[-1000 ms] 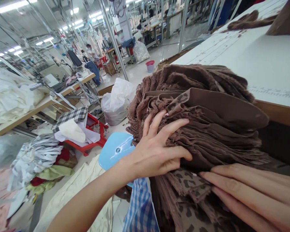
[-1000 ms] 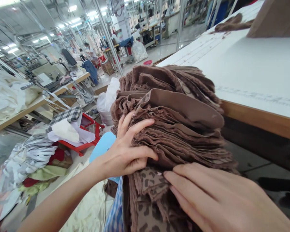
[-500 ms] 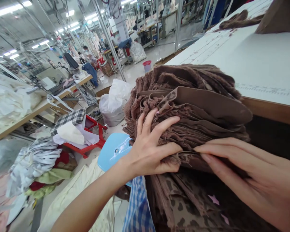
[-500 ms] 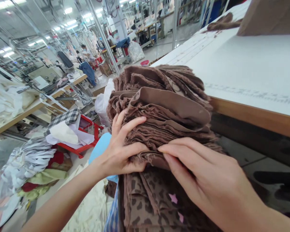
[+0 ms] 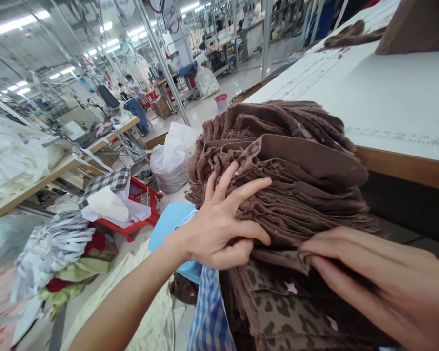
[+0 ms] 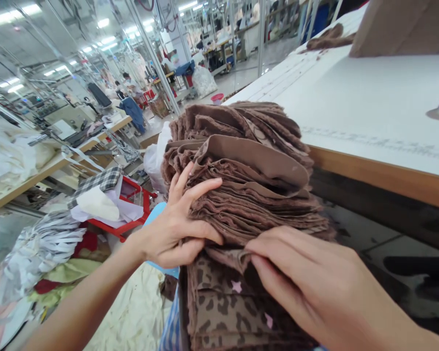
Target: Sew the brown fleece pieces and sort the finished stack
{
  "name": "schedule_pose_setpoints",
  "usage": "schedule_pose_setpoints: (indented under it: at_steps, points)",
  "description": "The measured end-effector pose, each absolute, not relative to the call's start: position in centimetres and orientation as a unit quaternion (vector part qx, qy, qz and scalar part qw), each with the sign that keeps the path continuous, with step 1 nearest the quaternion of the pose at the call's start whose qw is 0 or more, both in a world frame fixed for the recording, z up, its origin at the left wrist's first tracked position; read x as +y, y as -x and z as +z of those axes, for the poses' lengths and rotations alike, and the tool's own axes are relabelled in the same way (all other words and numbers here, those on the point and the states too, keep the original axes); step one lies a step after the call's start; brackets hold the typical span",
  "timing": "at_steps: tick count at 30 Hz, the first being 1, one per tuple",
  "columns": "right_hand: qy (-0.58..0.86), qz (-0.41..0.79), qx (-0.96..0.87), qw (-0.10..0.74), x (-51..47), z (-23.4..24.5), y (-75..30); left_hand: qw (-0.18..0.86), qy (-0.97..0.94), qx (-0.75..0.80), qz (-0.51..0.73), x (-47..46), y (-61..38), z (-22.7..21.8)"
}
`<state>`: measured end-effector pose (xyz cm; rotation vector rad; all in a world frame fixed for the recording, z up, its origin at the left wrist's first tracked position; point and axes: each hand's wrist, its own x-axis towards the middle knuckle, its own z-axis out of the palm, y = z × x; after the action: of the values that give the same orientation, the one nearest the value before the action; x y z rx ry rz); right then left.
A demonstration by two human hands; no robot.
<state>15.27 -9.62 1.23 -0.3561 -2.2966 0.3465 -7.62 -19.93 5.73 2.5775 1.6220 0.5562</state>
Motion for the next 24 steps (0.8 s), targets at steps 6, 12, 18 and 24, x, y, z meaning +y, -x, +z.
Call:
schedule_pose_setpoints:
  at_steps: [6, 12, 18, 24]
  points:
    - [0.083, 0.144, -0.913, 0.372, -8.7, 2.5, -14.4, 0.055, -0.855, 0.506, 0.102, -19.9, 8.5, 7.5]
    - [0.049, 0.124, -0.927, 0.350, -9.9, 2.0, -15.2, 0.015, -0.873, 0.477, 0.101, -19.7, 8.9, 7.1]
    - [0.001, 0.003, -0.944, 0.329, -11.4, 1.4, -15.7, 0.015, -0.862, 0.495, 0.107, -19.7, 8.6, 7.0]
    - [0.048, 0.068, -0.931, 0.357, -10.1, 2.2, -14.2, 0.018, -0.856, 0.497, 0.139, -19.8, 8.2, 6.8]
